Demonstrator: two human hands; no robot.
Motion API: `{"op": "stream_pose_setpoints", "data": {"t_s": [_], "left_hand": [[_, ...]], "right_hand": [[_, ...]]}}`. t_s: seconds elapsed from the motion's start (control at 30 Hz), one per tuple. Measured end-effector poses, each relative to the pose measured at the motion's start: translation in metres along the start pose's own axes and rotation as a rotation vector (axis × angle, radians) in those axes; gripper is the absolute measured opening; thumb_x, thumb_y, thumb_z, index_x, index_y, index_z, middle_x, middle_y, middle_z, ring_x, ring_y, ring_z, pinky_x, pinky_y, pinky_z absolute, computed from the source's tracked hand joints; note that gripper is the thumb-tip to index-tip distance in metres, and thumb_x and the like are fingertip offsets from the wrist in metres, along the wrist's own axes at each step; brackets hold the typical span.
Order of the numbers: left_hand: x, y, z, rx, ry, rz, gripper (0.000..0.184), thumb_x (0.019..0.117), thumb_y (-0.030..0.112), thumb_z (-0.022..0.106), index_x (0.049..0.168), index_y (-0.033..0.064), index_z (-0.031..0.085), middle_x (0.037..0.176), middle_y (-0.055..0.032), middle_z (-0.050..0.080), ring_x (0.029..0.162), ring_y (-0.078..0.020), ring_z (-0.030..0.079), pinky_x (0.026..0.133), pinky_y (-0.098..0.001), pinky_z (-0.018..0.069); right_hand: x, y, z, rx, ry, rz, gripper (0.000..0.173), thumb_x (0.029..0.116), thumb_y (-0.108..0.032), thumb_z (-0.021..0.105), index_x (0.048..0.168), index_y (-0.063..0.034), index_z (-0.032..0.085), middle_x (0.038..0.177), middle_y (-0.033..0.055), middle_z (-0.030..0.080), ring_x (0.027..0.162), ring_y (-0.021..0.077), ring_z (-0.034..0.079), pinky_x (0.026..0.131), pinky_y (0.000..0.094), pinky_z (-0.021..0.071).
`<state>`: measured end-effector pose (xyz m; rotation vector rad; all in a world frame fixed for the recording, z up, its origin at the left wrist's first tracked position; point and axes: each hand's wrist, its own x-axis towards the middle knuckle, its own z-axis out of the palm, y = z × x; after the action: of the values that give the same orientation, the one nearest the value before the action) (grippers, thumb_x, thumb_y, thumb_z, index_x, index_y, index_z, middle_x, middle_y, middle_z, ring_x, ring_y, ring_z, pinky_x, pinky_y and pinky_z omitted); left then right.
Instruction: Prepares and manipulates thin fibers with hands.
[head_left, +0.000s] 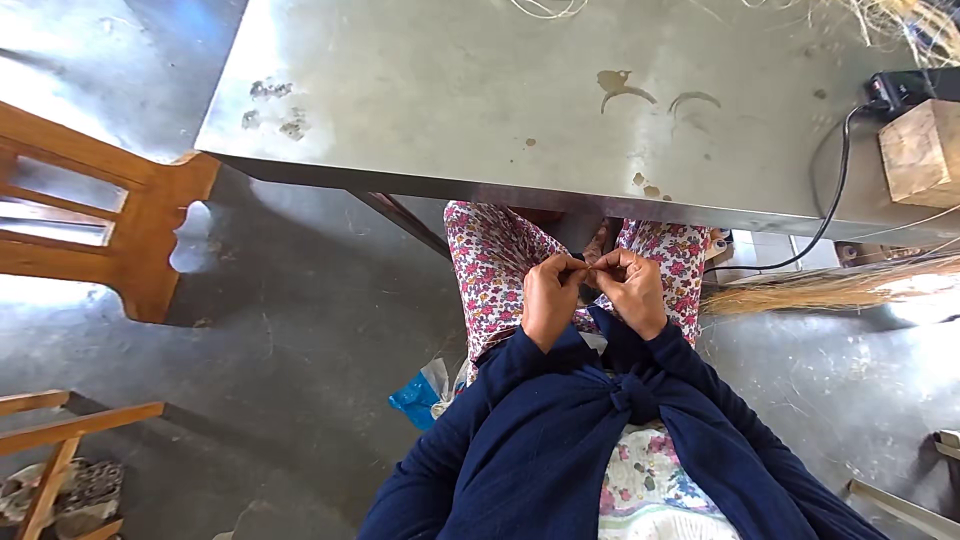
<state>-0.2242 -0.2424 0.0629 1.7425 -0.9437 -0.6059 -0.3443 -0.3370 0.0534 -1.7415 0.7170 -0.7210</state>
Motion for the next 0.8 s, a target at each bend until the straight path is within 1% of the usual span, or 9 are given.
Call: {"op": "stream_pose_setpoints", "data": {"t_s": [0.07, 0.13, 0.2, 0.27, 0.37, 0.47, 0.6, 0.7, 0.8], "left_hand": [[-0.0025, 0.0028, -0.0022, -0.071, -0.034, -0.030, 0.008, 0.0956, -0.001, 0.066, 0.102, 0.0000, 0.071, 0.087, -0.0073, 0.071, 0.061, -0.0063, 0.059, 0.057, -0.0219, 0.0494], [-0.0020, 0.0037, -0.0029, -0.197, -0.073, -0.073, 0.014, 0.0963, -0.003, 0.065, 0.110, -0.0009, 0.070, 0.085, -0.0063, 0.071, 0.054, -0.0036, 0.056, 0.049, -0.0177, 0.0464], [-0.0010, 0.0027, -0.0039, -0.312, -0.110, -0.100, 0.023, 0.0965, -0.006, 0.062, 0.118, -0.0032, 0.067, 0.082, -0.0064, 0.068, 0.052, -0.0039, 0.055, 0.048, -0.0172, 0.0470], [0.0001, 0.0006, -0.0059, -0.389, -0.144, -0.113, 0.027, 0.0958, -0.008, 0.060, 0.121, -0.0039, 0.067, 0.079, -0.0050, 0.066, 0.052, -0.0034, 0.054, 0.049, -0.0168, 0.0473], [0.0012, -0.0012, -0.0092, -0.410, -0.184, -0.136, 0.020, 0.0961, -0.007, 0.060, 0.113, -0.0020, 0.070, 0.083, -0.0036, 0.071, 0.052, -0.0007, 0.054, 0.050, -0.0148, 0.0468], [0.0004, -0.0012, -0.0094, -0.392, -0.187, -0.141, 0.017, 0.0951, -0.008, 0.061, 0.109, -0.0021, 0.070, 0.077, -0.0034, 0.068, 0.051, -0.0018, 0.053, 0.048, -0.0152, 0.0464], [0.0006, 0.0008, -0.0094, -0.317, -0.195, -0.155, 0.012, 0.0964, -0.005, 0.062, 0.105, -0.0024, 0.070, 0.074, -0.0044, 0.066, 0.051, -0.0032, 0.054, 0.049, -0.0165, 0.0474], [0.0008, 0.0014, -0.0099, -0.270, -0.206, -0.174, 0.011, 0.0964, -0.005, 0.062, 0.102, -0.0029, 0.071, 0.075, -0.0058, 0.067, 0.052, -0.0048, 0.056, 0.050, -0.0179, 0.0486], [0.0007, 0.0036, -0.0097, -0.267, -0.207, -0.200, 0.010, 0.0972, -0.005, 0.062, 0.102, -0.0032, 0.070, 0.075, -0.0060, 0.066, 0.052, -0.0048, 0.055, 0.050, -0.0178, 0.0483]], "right_hand": [[-0.0002, 0.0009, -0.0001, 0.000, -0.002, -0.009, 0.009, 0.0848, 0.004, 0.069, 0.093, 0.0010, 0.068, 0.079, 0.0061, 0.067, 0.060, 0.0051, 0.060, 0.056, 0.0196, 0.0525], [0.0002, 0.0019, -0.0005, -0.004, -0.009, -0.024, 0.009, 0.0839, 0.005, 0.069, 0.092, 0.0006, 0.068, 0.077, 0.0052, 0.066, 0.059, 0.0044, 0.058, 0.054, 0.0187, 0.0508], [0.0004, 0.0036, -0.0008, -0.010, -0.021, -0.044, 0.011, 0.0827, 0.005, 0.068, 0.092, 0.0003, 0.067, 0.077, 0.0050, 0.065, 0.059, 0.0049, 0.058, 0.053, 0.0188, 0.0501], [0.0006, 0.0061, -0.0009, -0.029, -0.027, -0.073, 0.012, 0.0815, 0.004, 0.068, 0.092, 0.0002, 0.067, 0.078, 0.0058, 0.064, 0.060, 0.0063, 0.057, 0.053, 0.0198, 0.0498], [0.0011, 0.0075, -0.0005, -0.047, -0.020, -0.112, 0.012, 0.0808, 0.003, 0.069, 0.092, 0.0003, 0.066, 0.080, 0.0067, 0.064, 0.061, 0.0065, 0.057, 0.054, 0.0195, 0.0499], [0.0017, 0.0077, 0.0002, -0.090, 0.000, -0.161, 0.010, 0.0813, 0.002, 0.068, 0.091, 0.0013, 0.066, 0.082, 0.0083, 0.064, 0.063, 0.0073, 0.058, 0.055, 0.0194, 0.0501], [0.0025, 0.0084, -0.0011, -0.116, 0.022, -0.194, 0.011, 0.0816, 0.003, 0.070, 0.092, 0.0031, 0.067, 0.087, 0.0112, 0.066, 0.068, 0.0096, 0.063, 0.060, 0.0210, 0.0555], [0.0023, 0.0091, -0.0028, -0.098, 0.041, -0.171, 0.011, 0.0814, 0.003, 0.069, 0.092, 0.0020, 0.066, 0.086, 0.0093, 0.065, 0.065, 0.0074, 0.060, 0.057, 0.0192, 0.0521], [0.0005, 0.0087, -0.0047, 0.005, 0.038, -0.079, 0.012, 0.0845, 0.004, 0.067, 0.096, 0.0003, 0.067, 0.083, 0.0052, 0.066, 0.063, 0.0038, 0.060, 0.056, 0.0175, 0.0527]]}}
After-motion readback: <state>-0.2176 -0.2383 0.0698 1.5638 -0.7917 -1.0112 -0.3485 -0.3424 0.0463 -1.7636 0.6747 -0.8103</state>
